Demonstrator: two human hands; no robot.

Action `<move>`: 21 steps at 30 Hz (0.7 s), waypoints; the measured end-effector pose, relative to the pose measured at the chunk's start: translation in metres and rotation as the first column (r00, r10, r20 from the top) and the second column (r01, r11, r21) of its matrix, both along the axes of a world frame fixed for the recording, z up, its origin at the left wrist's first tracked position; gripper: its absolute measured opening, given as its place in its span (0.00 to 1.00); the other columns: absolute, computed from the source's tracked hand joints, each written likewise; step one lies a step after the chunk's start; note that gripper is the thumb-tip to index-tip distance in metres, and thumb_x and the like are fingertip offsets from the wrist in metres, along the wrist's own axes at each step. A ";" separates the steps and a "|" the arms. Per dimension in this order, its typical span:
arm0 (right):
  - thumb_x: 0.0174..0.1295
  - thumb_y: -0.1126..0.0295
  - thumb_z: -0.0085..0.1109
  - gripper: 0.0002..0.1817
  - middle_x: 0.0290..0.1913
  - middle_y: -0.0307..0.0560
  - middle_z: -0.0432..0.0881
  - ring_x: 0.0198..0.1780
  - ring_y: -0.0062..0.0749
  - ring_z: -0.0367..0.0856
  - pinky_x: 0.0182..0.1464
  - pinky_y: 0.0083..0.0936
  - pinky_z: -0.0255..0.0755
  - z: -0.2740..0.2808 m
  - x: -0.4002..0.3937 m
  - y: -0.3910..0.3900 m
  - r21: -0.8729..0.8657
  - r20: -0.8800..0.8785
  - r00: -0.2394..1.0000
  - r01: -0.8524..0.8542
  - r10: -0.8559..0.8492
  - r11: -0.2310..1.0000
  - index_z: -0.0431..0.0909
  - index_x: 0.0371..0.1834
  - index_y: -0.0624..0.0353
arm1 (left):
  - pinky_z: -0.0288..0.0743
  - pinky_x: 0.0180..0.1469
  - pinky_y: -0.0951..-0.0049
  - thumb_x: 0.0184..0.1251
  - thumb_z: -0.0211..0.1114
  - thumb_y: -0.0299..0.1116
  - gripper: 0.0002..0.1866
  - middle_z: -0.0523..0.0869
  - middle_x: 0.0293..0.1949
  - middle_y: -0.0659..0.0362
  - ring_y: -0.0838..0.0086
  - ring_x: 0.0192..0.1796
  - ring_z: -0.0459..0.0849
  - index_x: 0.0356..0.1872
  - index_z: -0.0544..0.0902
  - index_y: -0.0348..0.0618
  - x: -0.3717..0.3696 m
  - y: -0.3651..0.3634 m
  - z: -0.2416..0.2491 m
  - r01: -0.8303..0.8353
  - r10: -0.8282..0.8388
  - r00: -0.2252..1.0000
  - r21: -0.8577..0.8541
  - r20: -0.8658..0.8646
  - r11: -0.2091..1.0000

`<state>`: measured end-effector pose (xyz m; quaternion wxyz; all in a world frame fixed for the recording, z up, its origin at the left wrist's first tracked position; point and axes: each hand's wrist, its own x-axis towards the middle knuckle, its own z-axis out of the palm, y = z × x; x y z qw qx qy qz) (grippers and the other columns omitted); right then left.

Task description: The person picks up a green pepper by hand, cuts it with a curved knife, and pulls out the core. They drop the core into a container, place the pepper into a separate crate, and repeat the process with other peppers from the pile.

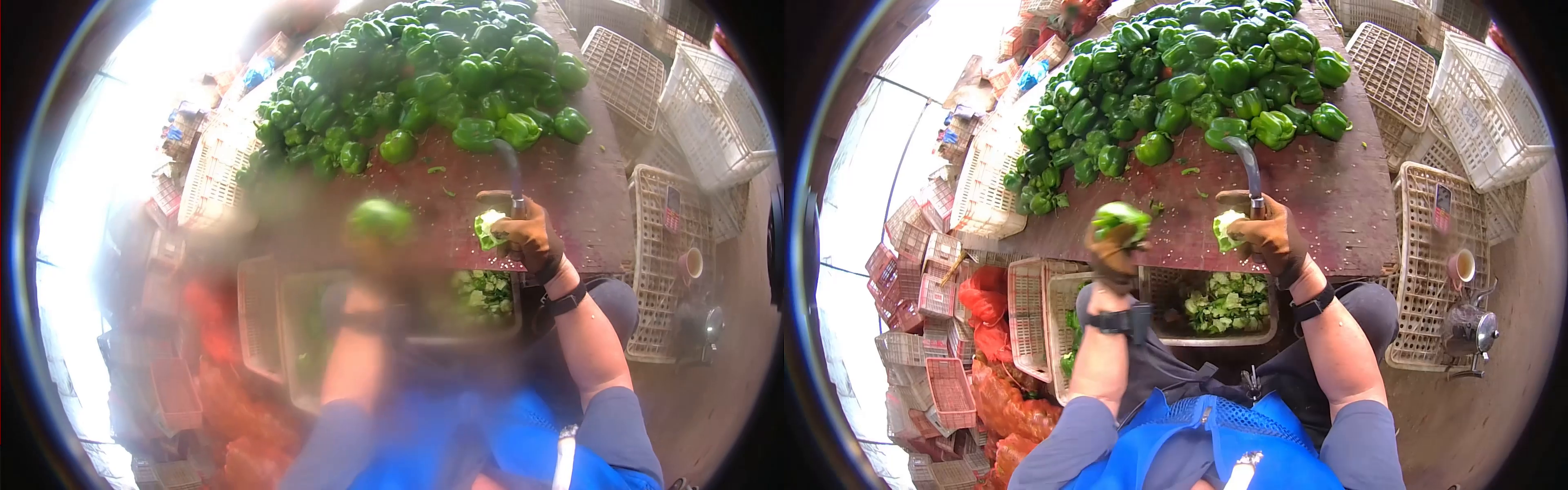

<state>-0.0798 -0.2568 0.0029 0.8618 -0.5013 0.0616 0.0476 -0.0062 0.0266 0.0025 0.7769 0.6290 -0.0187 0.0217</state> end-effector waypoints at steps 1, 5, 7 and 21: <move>0.59 0.72 0.66 0.22 0.32 0.39 0.85 0.20 0.17 0.77 0.21 0.16 0.68 0.002 -0.001 -0.001 -0.004 -0.004 1.000 -0.021 0.021 1.000 0.82 0.58 0.60 | 0.89 0.25 0.62 0.64 0.70 0.25 0.16 0.85 0.38 0.52 0.59 0.34 0.89 0.52 0.80 0.40 0.001 0.034 0.010 -0.057 0.046 0.994 0.115 0.095 0.992; 0.63 0.70 0.66 0.19 0.34 0.41 0.86 0.22 0.17 0.78 0.22 0.15 0.69 0.004 -0.002 0.000 0.058 0.007 0.999 -0.038 0.037 0.998 0.81 0.56 0.62 | 0.83 0.36 0.71 0.55 0.72 0.26 0.11 0.88 0.38 0.54 0.69 0.35 0.88 0.40 0.87 0.40 -0.019 0.192 0.041 -0.217 -0.019 0.966 0.848 0.258 0.485; 0.64 0.71 0.65 0.18 0.34 0.40 0.85 0.23 0.18 0.78 0.23 0.15 0.69 0.002 -0.002 0.003 0.088 0.042 0.999 -0.024 0.020 0.996 0.80 0.57 0.62 | 0.84 0.43 0.68 0.52 0.74 0.27 0.22 0.89 0.41 0.52 0.68 0.37 0.88 0.51 0.83 0.35 -0.023 0.277 0.034 -0.170 0.344 0.938 0.831 -0.028 0.530; 0.66 0.74 0.67 0.21 0.49 0.40 0.87 0.44 0.19 0.83 0.48 0.20 0.80 -0.001 -0.001 0.031 -0.213 0.346 0.934 -0.015 0.090 0.977 0.80 0.62 0.61 | 0.80 0.50 0.75 0.77 0.60 0.30 0.21 0.86 0.49 0.60 0.78 0.47 0.85 0.67 0.76 0.39 -0.068 -0.076 0.032 0.410 -0.474 0.812 -0.246 -0.341 0.879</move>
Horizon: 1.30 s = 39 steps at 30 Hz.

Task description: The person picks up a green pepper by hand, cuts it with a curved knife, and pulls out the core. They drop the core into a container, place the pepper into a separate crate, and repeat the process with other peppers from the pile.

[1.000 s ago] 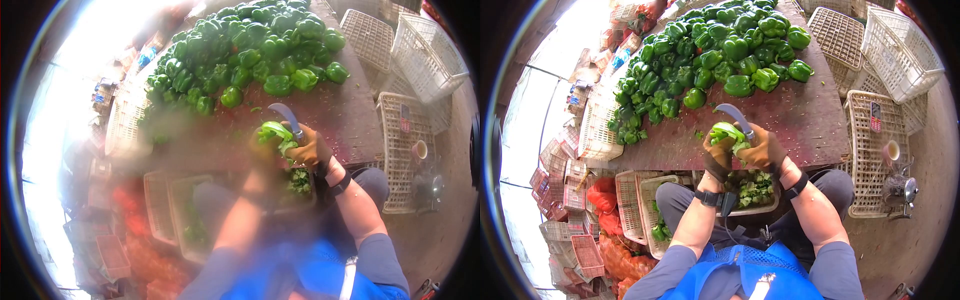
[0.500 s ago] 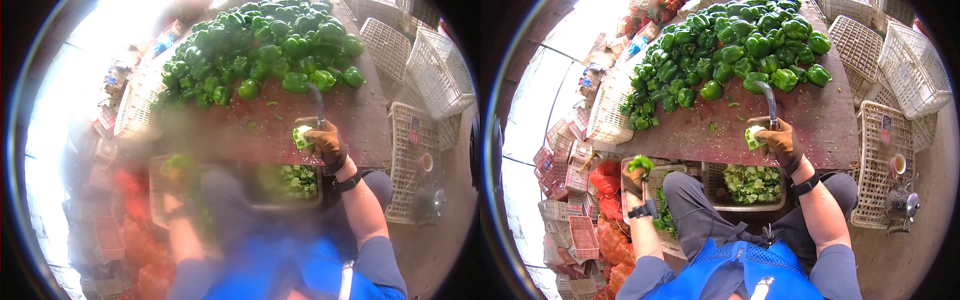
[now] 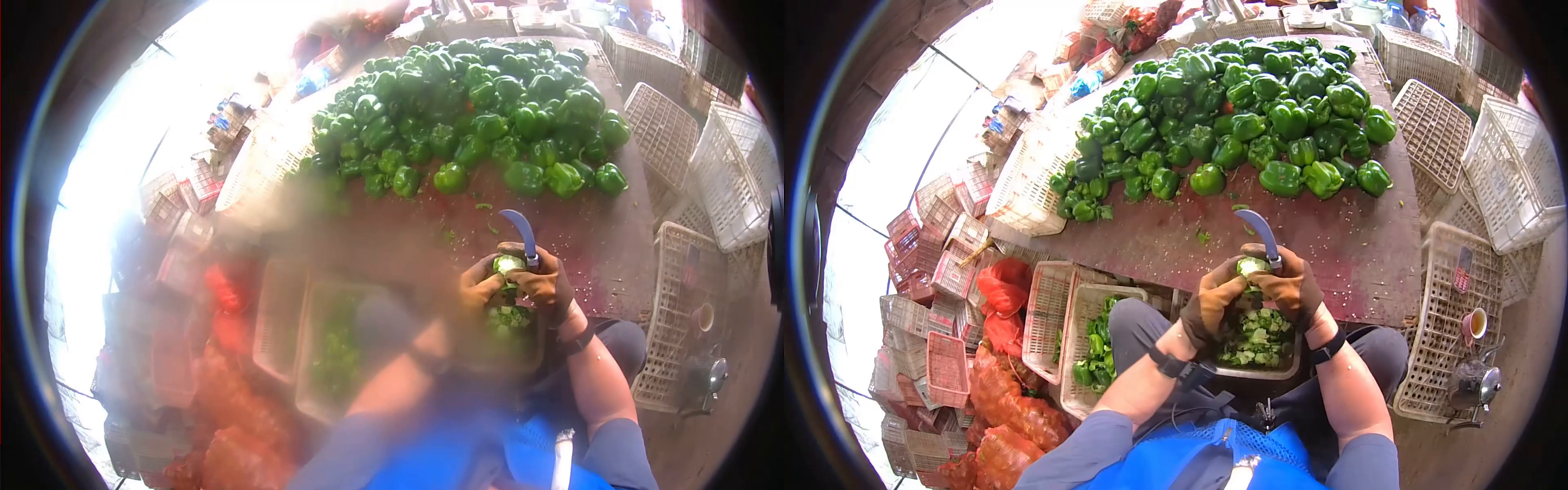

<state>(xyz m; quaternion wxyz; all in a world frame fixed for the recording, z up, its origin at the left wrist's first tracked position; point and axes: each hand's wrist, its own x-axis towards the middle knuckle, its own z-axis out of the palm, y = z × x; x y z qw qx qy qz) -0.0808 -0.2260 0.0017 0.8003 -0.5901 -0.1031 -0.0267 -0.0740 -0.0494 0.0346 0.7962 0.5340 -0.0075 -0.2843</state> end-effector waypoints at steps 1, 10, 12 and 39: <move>0.66 0.74 0.67 0.21 0.49 0.40 0.87 0.47 0.20 0.83 0.51 0.20 0.79 0.001 0.000 -0.002 -0.033 0.034 0.999 0.035 -0.033 0.999 0.80 0.62 0.61 | 0.80 0.48 0.76 0.76 0.61 0.29 0.21 0.86 0.49 0.61 0.79 0.46 0.84 0.67 0.76 0.39 0.002 -0.007 -0.004 -0.023 0.020 0.998 -0.056 -0.064 0.998; 0.62 0.76 0.69 0.22 0.47 0.38 0.87 0.46 0.18 0.82 0.49 0.20 0.79 0.008 -0.005 -0.020 0.001 -0.251 0.951 -0.184 0.178 0.983 0.81 0.61 0.62 | 0.78 0.43 0.81 0.71 0.63 0.25 0.16 0.87 0.46 0.60 0.81 0.43 0.84 0.57 0.79 0.34 0.011 0.003 -0.033 0.065 -0.082 0.992 0.167 0.098 0.984; 0.61 0.77 0.68 0.20 0.43 0.38 0.87 0.43 0.19 0.83 0.45 0.20 0.79 0.007 -0.007 -0.020 0.111 -0.258 0.946 -0.174 0.197 0.979 0.81 0.58 0.64 | 0.82 0.42 0.78 0.71 0.64 0.25 0.13 0.88 0.44 0.59 0.80 0.41 0.86 0.54 0.81 0.34 0.005 -0.003 -0.022 0.045 -0.048 0.998 0.072 0.030 0.996; 0.56 0.80 0.64 0.20 0.39 0.37 0.83 0.38 0.21 0.81 0.39 0.23 0.79 -0.029 0.004 0.005 -0.274 0.072 0.985 0.173 -0.159 0.946 0.83 0.54 0.60 | 0.86 0.50 0.66 0.71 0.64 0.22 0.11 0.87 0.46 0.57 0.68 0.48 0.88 0.52 0.82 0.40 0.004 -0.019 -0.051 -0.101 0.054 0.985 -0.293 -0.166 0.951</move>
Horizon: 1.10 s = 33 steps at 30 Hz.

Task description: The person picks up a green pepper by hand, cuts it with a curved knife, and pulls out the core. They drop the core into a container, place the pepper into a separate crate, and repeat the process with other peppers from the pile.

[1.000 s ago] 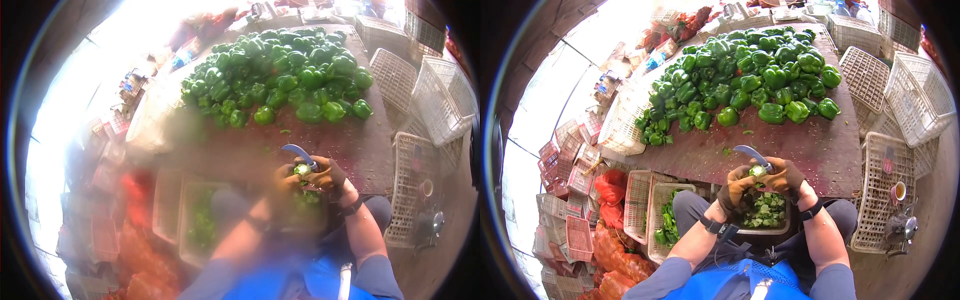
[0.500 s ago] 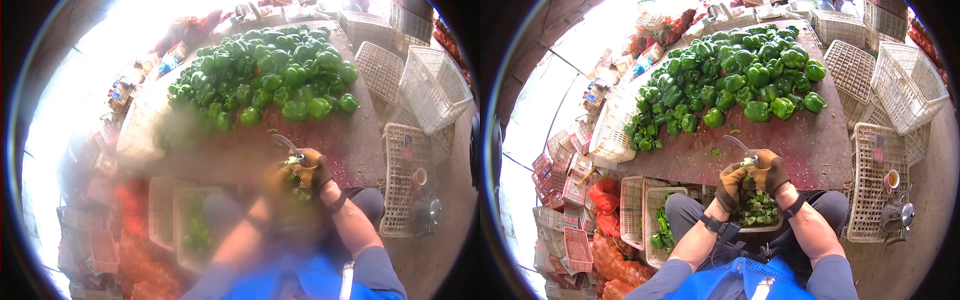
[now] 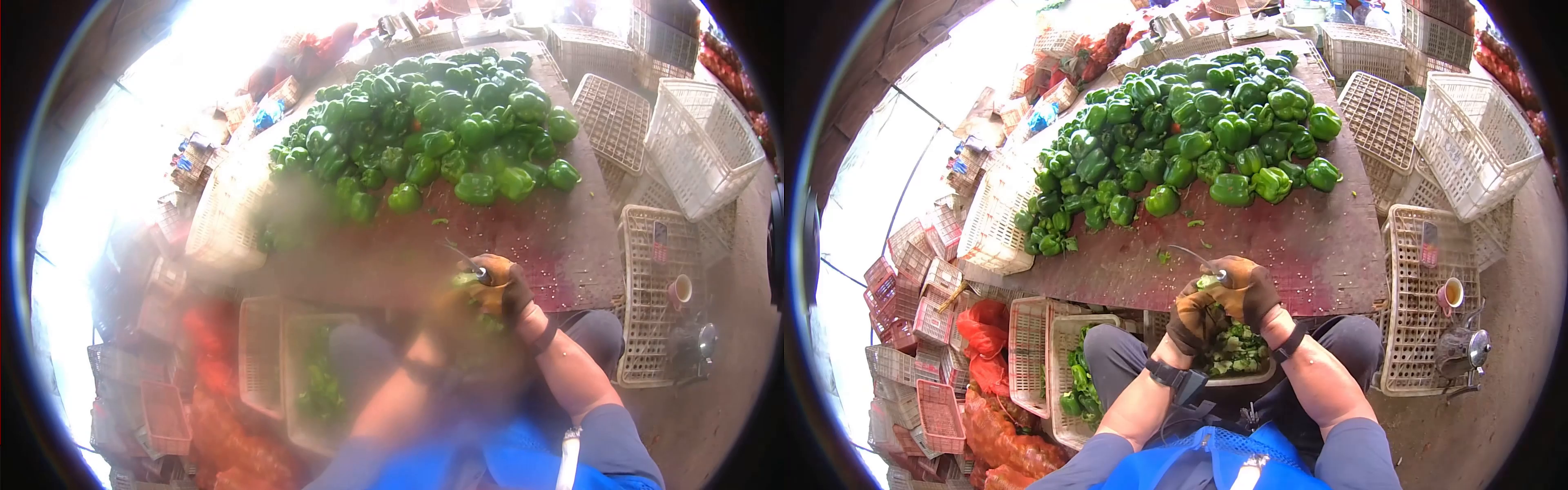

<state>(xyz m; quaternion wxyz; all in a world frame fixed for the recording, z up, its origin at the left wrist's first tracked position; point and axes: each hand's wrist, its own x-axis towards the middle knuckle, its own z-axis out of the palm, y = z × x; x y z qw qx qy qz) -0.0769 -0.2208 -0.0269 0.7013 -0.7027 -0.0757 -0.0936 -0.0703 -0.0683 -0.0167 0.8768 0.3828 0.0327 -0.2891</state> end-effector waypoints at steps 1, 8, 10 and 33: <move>0.56 0.79 0.65 0.19 0.39 0.38 0.84 0.39 0.22 0.82 0.40 0.24 0.79 -0.002 0.001 0.000 -0.033 0.004 1.000 0.005 -0.005 0.999 0.83 0.54 0.60 | 0.86 0.49 0.67 0.70 0.65 0.21 0.11 0.88 0.45 0.57 0.69 0.47 0.88 0.51 0.83 0.40 -0.003 -0.004 0.008 -0.011 0.011 1.000 -0.007 -0.029 1.000; 0.58 0.74 0.72 0.17 0.44 0.44 0.88 0.44 0.27 0.86 0.46 0.25 0.82 0.021 0.000 -0.008 0.309 -0.349 0.897 -0.163 0.272 0.937 0.84 0.51 0.63 | 0.85 0.41 0.71 0.63 0.65 0.16 0.13 0.88 0.40 0.58 0.73 0.39 0.87 0.46 0.82 0.41 0.016 0.028 -0.041 -0.177 0.147 0.979 0.234 0.143 0.956; 0.60 0.75 0.72 0.18 0.44 0.44 0.88 0.43 0.26 0.86 0.44 0.23 0.82 -0.012 0.012 -0.016 0.319 -0.134 0.953 -0.218 0.271 0.923 0.82 0.53 0.64 | 0.83 0.40 0.74 0.63 0.62 0.16 0.12 0.88 0.39 0.58 0.74 0.37 0.86 0.46 0.83 0.40 0.005 0.014 0.024 -0.137 0.122 0.988 0.177 0.093 0.975; 0.71 0.75 0.60 0.08 0.39 0.44 0.86 0.32 0.22 0.84 0.22 0.19 0.74 0.002 0.009 -0.012 0.425 -0.307 0.937 -0.020 0.165 0.905 0.78 0.50 0.63 | 0.84 0.38 0.73 0.61 0.64 0.12 0.11 0.88 0.39 0.57 0.72 0.39 0.87 0.42 0.83 0.38 0.020 0.018 -0.018 -0.327 0.204 0.900 0.287 0.386 0.900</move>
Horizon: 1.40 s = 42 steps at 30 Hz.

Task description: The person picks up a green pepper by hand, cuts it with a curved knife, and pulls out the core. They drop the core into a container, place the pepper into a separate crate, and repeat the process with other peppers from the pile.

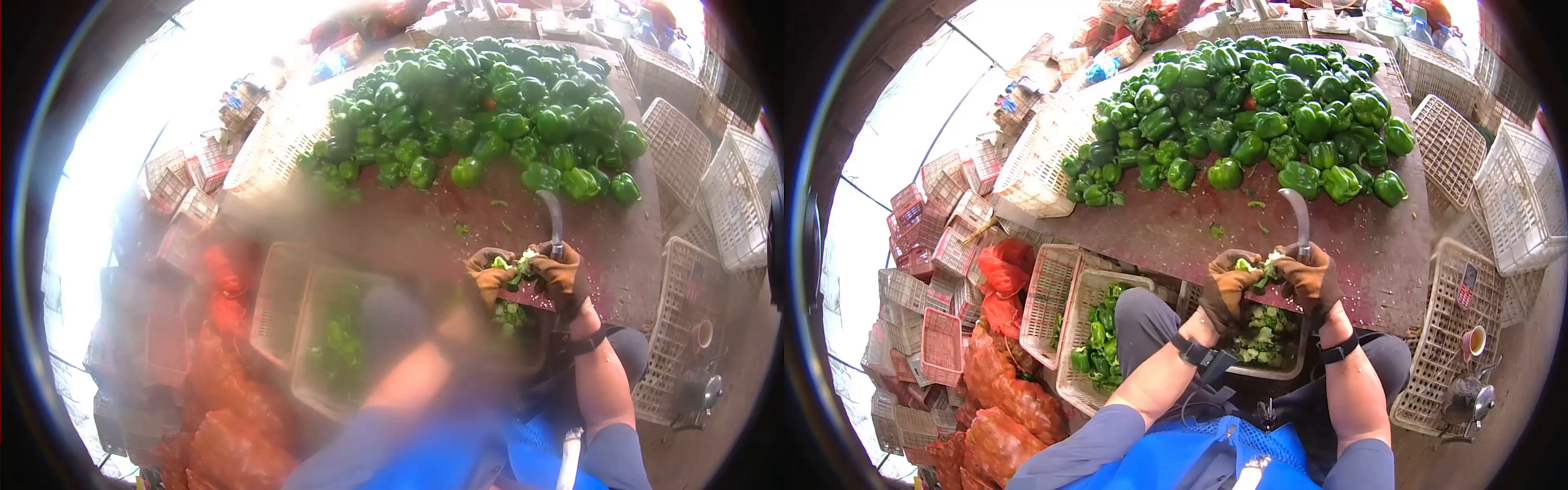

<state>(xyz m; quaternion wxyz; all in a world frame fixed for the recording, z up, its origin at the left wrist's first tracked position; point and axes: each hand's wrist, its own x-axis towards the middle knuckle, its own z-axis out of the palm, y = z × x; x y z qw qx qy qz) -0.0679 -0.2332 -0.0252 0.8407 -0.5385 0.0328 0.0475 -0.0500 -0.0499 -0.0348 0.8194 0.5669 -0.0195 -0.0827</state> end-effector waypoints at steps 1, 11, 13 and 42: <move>0.71 0.75 0.60 0.08 0.40 0.44 0.87 0.33 0.22 0.84 0.23 0.18 0.75 0.001 -0.001 0.001 -0.001 0.021 1.000 -0.005 0.005 1.000 0.78 0.50 0.63 | 0.84 0.39 0.73 0.62 0.64 0.12 0.11 0.88 0.40 0.57 0.72 0.40 0.88 0.42 0.83 0.38 0.001 0.007 0.007 0.003 -0.003 0.999 -0.002 0.035 1.000; 0.59 0.71 0.73 0.12 0.41 0.40 0.87 0.37 0.20 0.82 0.37 0.21 0.76 0.010 -0.004 0.009 -0.235 -0.161 0.974 -0.195 0.160 0.952 0.82 0.43 0.61 | 0.89 0.39 0.59 0.63 0.62 0.15 0.16 0.87 0.47 0.48 0.58 0.45 0.88 0.51 0.83 0.40 0.017 0.177 0.037 -0.110 0.121 0.987 -0.106 0.107 0.988; 0.57 0.69 0.74 0.13 0.39 0.38 0.86 0.36 0.20 0.80 0.39 0.22 0.75 0.011 -0.005 0.013 -0.336 -0.212 0.956 -0.264 0.200 0.904 0.83 0.42 0.60 | 0.89 0.40 0.59 0.64 0.62 0.17 0.14 0.87 0.46 0.47 0.58 0.45 0.88 0.50 0.82 0.39 0.013 0.236 0.042 -0.217 0.217 0.976 -0.138 -0.014 0.966; 0.63 0.80 0.62 0.18 0.32 0.30 0.75 0.31 0.09 0.70 0.31 0.12 0.63 0.022 0.025 0.011 -0.084 -0.530 0.841 -0.183 0.112 0.980 0.77 0.56 0.69 | 0.68 0.72 0.62 0.42 0.86 0.43 0.65 0.68 0.73 0.36 0.53 0.72 0.72 0.79 0.52 0.32 0.432 0.188 0.049 -0.485 0.217 0.874 0.758 0.435 0.436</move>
